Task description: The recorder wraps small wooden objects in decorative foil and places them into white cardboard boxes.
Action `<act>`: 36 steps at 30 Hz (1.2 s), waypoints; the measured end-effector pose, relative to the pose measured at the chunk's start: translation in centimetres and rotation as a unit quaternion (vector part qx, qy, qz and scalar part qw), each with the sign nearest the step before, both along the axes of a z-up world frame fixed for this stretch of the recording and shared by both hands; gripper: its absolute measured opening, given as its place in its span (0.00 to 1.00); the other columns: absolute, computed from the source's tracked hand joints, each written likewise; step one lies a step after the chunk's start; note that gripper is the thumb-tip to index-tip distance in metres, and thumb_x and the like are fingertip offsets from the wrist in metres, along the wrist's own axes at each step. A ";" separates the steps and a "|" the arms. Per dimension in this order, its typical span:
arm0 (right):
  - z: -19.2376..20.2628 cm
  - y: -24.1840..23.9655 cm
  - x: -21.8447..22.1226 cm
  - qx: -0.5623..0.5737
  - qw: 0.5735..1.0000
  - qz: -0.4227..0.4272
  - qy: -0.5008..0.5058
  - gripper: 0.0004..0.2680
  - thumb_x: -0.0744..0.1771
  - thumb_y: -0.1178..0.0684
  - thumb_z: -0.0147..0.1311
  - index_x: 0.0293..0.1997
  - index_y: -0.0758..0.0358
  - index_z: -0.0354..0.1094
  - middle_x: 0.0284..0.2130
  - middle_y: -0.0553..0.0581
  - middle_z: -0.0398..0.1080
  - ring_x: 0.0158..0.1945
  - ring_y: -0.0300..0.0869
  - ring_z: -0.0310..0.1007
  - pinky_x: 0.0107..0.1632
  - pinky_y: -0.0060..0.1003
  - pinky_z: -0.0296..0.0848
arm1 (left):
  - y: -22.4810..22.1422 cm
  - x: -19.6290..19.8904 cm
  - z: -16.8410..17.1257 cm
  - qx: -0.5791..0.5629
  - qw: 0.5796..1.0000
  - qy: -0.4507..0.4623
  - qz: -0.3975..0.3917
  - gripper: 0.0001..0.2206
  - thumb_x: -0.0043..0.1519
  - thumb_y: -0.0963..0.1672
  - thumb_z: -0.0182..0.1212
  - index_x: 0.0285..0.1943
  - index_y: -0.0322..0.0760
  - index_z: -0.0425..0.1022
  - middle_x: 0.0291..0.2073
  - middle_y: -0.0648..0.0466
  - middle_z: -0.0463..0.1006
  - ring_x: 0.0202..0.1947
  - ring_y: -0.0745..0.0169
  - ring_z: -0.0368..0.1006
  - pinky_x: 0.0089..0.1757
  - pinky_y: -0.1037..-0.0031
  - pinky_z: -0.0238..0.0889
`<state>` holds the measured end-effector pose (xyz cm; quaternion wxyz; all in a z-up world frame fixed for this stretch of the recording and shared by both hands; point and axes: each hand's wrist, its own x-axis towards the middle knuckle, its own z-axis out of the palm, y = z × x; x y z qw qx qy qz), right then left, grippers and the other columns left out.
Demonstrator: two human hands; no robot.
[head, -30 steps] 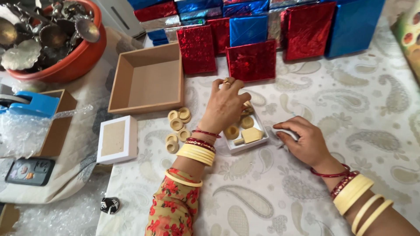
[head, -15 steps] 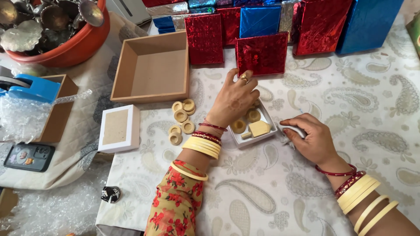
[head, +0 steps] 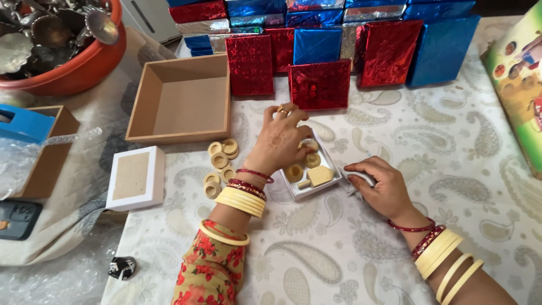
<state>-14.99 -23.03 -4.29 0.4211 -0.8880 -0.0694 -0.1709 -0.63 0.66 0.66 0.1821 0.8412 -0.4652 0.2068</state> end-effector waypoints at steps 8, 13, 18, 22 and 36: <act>-0.1 0.0 0.0 0.005 1.000 0.006 -0.002 0.08 0.63 0.57 0.63 0.45 0.60 0.78 0.37 0.54 0.76 0.39 0.42 0.78 0.43 0.34 0.75 | -0.6 0.7 -2.1 0.023 0.996 0.055 0.067 0.08 0.50 0.47 0.70 0.36 0.44 0.84 0.49 0.54 0.76 0.60 0.50 0.65 0.58 0.46 0.50; -0.5 -0.3 0.0 -0.003 1.000 0.003 -0.007 0.08 0.63 0.57 0.63 0.45 0.59 0.78 0.37 0.55 0.76 0.40 0.43 0.79 0.44 0.34 0.75 | 0.9 0.5 1.0 -0.091 0.980 0.175 0.008 0.10 0.55 0.47 0.72 0.38 0.38 0.82 0.43 0.50 0.79 0.49 0.48 0.70 0.52 0.60 0.64; -0.4 -0.2 0.1 -0.012 1.000 0.000 -0.010 0.08 0.63 0.55 0.63 0.45 0.59 0.78 0.38 0.55 0.77 0.41 0.43 0.79 0.44 0.34 0.75 | 1.1 0.9 -1.0 -0.058 0.846 0.519 -0.108 0.08 0.59 0.44 0.68 0.38 0.33 0.79 0.33 0.55 0.84 0.37 0.73 0.77 0.38 0.75 0.71; -0.5 -0.2 0.1 -0.005 1.000 -0.005 0.000 0.08 0.63 0.55 0.63 0.45 0.59 0.79 0.37 0.54 0.77 0.40 0.42 0.79 0.43 0.34 0.75 | 0.8 0.8 -0.7 -0.059 0.860 0.507 -0.001 0.09 0.59 0.45 0.68 0.37 0.33 0.78 0.31 0.53 0.83 0.33 0.67 0.78 0.37 0.74 0.72; -0.3 -0.2 0.0 -0.010 1.000 -0.001 0.005 0.08 0.63 0.56 0.62 0.45 0.59 0.79 0.37 0.54 0.77 0.40 0.42 0.79 0.43 0.34 0.75 | 0.5 -0.4 -2.0 0.099 0.977 0.185 0.042 0.04 0.50 0.43 0.71 0.31 0.50 0.84 0.39 0.55 0.77 0.47 0.52 0.74 0.44 0.64 0.70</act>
